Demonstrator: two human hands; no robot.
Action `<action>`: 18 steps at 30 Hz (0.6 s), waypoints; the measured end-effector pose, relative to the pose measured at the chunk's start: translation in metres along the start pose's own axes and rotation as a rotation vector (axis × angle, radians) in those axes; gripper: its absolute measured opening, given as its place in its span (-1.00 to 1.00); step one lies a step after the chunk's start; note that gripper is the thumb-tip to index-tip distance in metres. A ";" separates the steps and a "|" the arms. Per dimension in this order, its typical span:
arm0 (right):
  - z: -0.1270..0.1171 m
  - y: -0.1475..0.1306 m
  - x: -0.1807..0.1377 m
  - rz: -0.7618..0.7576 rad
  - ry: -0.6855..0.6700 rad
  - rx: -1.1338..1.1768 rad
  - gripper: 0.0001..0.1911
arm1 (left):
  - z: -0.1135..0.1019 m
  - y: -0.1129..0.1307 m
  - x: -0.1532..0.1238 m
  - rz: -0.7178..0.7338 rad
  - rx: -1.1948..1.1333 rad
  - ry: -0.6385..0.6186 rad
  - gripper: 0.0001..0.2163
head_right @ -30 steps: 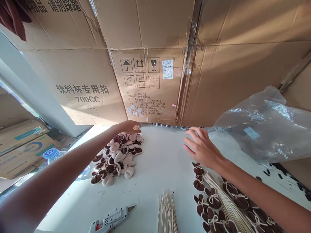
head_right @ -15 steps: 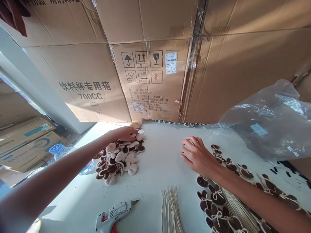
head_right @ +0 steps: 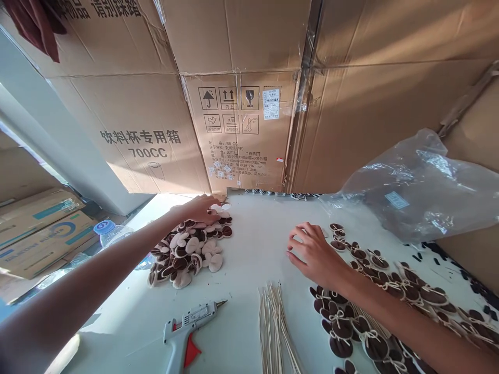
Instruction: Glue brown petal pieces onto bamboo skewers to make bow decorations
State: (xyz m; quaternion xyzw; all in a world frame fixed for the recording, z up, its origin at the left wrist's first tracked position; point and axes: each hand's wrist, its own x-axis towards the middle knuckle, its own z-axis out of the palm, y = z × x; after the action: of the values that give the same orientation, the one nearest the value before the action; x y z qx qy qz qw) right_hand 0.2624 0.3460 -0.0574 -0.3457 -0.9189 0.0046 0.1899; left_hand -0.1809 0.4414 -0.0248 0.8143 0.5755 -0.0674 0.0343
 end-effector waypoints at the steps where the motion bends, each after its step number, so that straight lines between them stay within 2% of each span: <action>1: -0.002 -0.004 -0.005 0.016 0.009 0.012 -0.82 | 0.001 0.005 0.003 0.011 0.004 0.032 -0.60; 4: -0.007 -0.017 -0.023 0.077 0.022 0.058 -0.79 | 0.009 0.020 0.013 0.056 0.018 0.063 -0.60; 10: -0.017 -0.046 -0.066 0.228 -0.046 0.232 -0.72 | 0.031 0.038 0.020 0.104 0.057 0.015 -0.65; 18: -0.019 -0.070 -0.091 0.368 -0.066 0.371 -0.70 | 0.032 0.043 0.015 0.140 0.057 -0.018 -0.66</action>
State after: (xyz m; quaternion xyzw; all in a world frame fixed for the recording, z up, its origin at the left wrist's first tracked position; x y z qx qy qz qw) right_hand 0.2870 0.2325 -0.0617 -0.4660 -0.8297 0.2185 0.2159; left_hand -0.1375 0.4368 -0.0599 0.8527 0.5145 -0.0885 0.0208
